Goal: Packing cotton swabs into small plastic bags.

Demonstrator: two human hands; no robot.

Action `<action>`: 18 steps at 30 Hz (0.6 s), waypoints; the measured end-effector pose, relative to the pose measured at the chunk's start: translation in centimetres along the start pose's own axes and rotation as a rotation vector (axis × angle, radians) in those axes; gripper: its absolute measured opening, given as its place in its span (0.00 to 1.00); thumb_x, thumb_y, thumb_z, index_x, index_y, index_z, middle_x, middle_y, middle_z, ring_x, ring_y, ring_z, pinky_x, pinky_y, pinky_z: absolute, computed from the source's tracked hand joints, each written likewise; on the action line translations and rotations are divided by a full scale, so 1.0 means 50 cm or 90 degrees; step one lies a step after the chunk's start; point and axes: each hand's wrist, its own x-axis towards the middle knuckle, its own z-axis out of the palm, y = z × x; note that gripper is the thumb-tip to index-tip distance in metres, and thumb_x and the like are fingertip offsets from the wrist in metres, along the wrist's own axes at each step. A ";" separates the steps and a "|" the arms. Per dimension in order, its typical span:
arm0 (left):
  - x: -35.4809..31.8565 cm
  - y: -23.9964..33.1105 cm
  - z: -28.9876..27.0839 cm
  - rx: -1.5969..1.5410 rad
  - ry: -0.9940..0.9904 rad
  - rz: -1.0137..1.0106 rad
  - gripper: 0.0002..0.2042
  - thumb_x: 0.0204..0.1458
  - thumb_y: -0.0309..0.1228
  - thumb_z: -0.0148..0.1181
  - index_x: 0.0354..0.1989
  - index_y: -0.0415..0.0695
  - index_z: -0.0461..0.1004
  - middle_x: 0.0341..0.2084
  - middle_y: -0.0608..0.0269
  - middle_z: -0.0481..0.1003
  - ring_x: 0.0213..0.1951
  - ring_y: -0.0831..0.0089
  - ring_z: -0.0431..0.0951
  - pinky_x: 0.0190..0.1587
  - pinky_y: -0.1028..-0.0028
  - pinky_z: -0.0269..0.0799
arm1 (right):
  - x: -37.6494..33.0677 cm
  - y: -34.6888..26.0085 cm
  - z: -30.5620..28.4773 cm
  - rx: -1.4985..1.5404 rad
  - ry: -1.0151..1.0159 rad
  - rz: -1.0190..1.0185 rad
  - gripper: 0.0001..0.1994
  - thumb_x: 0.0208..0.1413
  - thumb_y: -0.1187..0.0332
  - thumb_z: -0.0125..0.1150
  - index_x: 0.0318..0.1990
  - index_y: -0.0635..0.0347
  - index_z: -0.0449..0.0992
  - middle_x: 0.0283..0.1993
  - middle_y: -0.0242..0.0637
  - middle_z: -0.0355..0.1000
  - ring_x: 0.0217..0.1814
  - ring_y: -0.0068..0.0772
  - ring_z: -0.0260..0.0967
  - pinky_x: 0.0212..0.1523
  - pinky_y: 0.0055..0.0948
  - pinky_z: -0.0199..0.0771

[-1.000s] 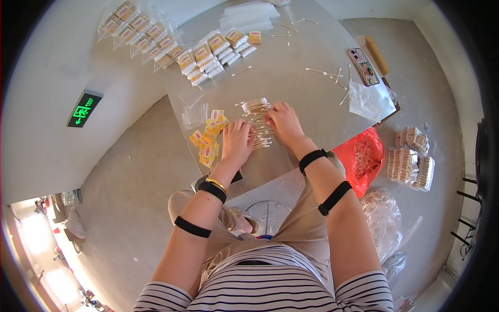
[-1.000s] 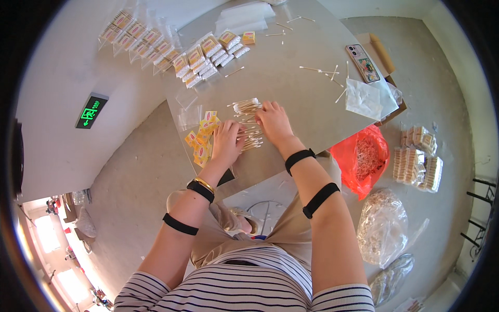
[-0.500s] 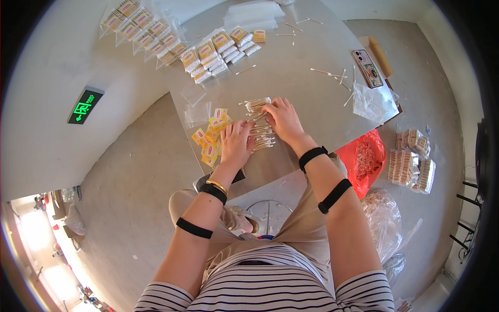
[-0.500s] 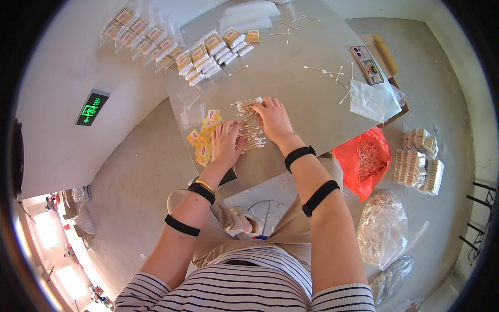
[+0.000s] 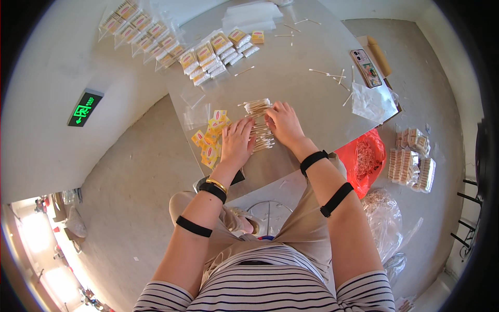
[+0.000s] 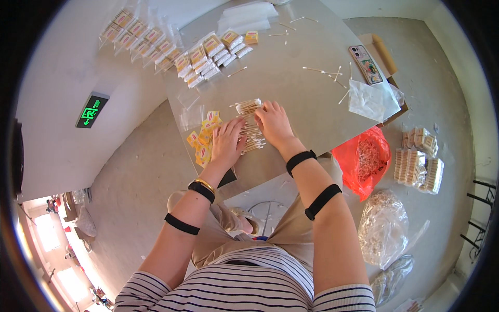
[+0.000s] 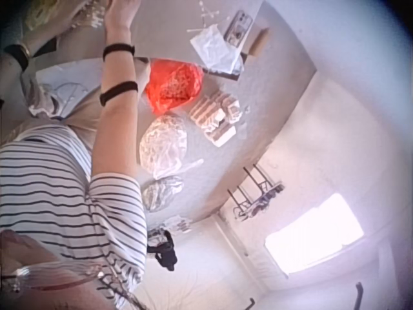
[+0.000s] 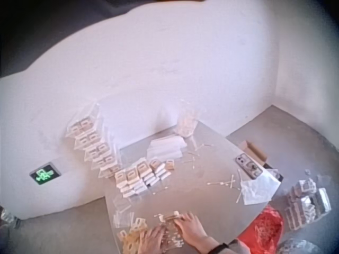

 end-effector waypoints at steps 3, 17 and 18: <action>-0.009 -0.004 0.003 0.023 -0.013 0.020 0.21 0.56 0.34 0.58 0.59 0.47 0.68 0.59 0.66 0.69 0.62 0.65 0.65 0.62 0.59 0.56 | -0.011 0.004 -0.011 0.004 0.003 0.058 0.04 0.49 0.74 0.63 0.33 0.54 0.75 0.40 0.35 0.68 0.47 0.43 0.66 0.48 0.42 0.68; -0.019 0.007 0.008 0.118 -0.084 0.085 0.30 0.61 0.45 0.52 0.69 0.47 0.59 0.70 0.64 0.57 0.72 0.66 0.54 0.69 0.55 0.50 | -0.043 0.010 -0.025 0.002 0.065 0.128 0.04 0.51 0.75 0.60 0.33 0.54 0.75 0.38 0.35 0.69 0.46 0.43 0.67 0.48 0.41 0.68; -0.020 0.007 0.009 0.125 -0.098 0.079 0.31 0.61 0.48 0.50 0.70 0.46 0.57 0.71 0.64 0.55 0.73 0.66 0.51 0.70 0.53 0.46 | -0.048 0.008 -0.027 0.007 0.069 0.145 0.03 0.52 0.75 0.60 0.33 0.54 0.75 0.38 0.35 0.69 0.46 0.43 0.67 0.48 0.41 0.68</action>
